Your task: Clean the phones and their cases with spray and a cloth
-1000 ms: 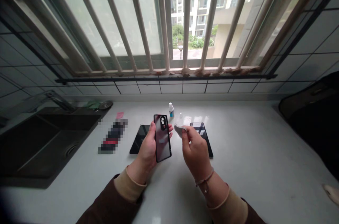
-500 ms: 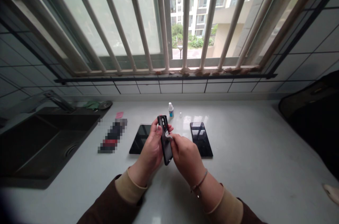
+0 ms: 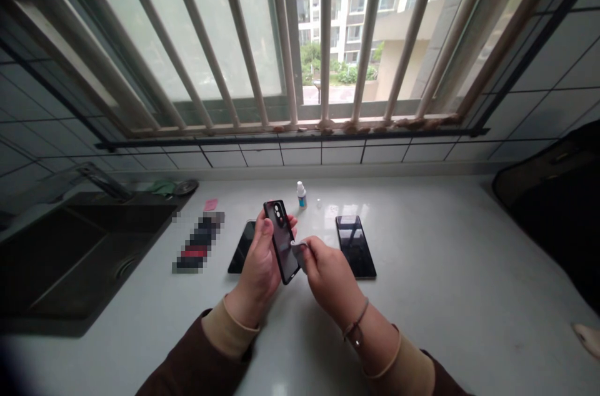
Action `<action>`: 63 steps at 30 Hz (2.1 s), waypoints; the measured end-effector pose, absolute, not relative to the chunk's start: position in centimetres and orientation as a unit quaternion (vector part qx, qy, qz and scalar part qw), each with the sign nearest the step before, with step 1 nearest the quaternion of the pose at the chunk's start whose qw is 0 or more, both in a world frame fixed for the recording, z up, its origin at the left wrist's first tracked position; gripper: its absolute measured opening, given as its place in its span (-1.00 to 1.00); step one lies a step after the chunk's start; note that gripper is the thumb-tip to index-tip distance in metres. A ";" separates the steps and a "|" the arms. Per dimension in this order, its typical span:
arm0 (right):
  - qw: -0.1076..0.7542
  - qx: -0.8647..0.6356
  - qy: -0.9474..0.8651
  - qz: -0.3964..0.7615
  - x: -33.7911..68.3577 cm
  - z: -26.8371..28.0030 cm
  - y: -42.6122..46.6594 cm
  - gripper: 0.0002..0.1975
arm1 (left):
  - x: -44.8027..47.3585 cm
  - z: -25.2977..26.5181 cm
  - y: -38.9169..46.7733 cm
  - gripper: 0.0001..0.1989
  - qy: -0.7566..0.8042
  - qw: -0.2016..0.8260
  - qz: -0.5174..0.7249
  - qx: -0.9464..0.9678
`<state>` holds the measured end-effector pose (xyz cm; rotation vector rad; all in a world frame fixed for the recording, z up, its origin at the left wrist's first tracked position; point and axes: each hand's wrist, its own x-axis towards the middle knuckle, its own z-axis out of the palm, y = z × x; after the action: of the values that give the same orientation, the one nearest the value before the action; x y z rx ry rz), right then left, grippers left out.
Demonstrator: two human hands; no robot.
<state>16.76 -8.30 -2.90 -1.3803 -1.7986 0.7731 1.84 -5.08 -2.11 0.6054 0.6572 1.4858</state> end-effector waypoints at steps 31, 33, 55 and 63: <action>0.376 -0.508 -0.754 0.180 16.1 -3.1 -9.0 -0.72 | 2.0 -1.8 -5.7 -0.46 0.271 0.669 0.637 0.270; 0.376 -0.516 -0.742 0.203 16.1 -2.9 -9.0 -0.71 | 1.9 -1.8 -5.6 -0.48 0.274 0.668 0.638 0.268; 0.628 -0.456 -0.277 0.566 17.3 -3.7 -6.1 -0.61 | 1.0 -1.5 -4.4 -0.39 0.269 0.750 0.582 0.161; 0.673 -0.457 -0.224 0.537 17.6 -3.6 -5.8 -0.63 | 1.3 -3.1 -3.8 -0.68 0.351 0.732 0.560 0.163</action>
<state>17.60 -5.85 -3.56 -1.0293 -0.5052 1.2080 1.26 -3.83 -3.10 0.3594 0.7713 1.2326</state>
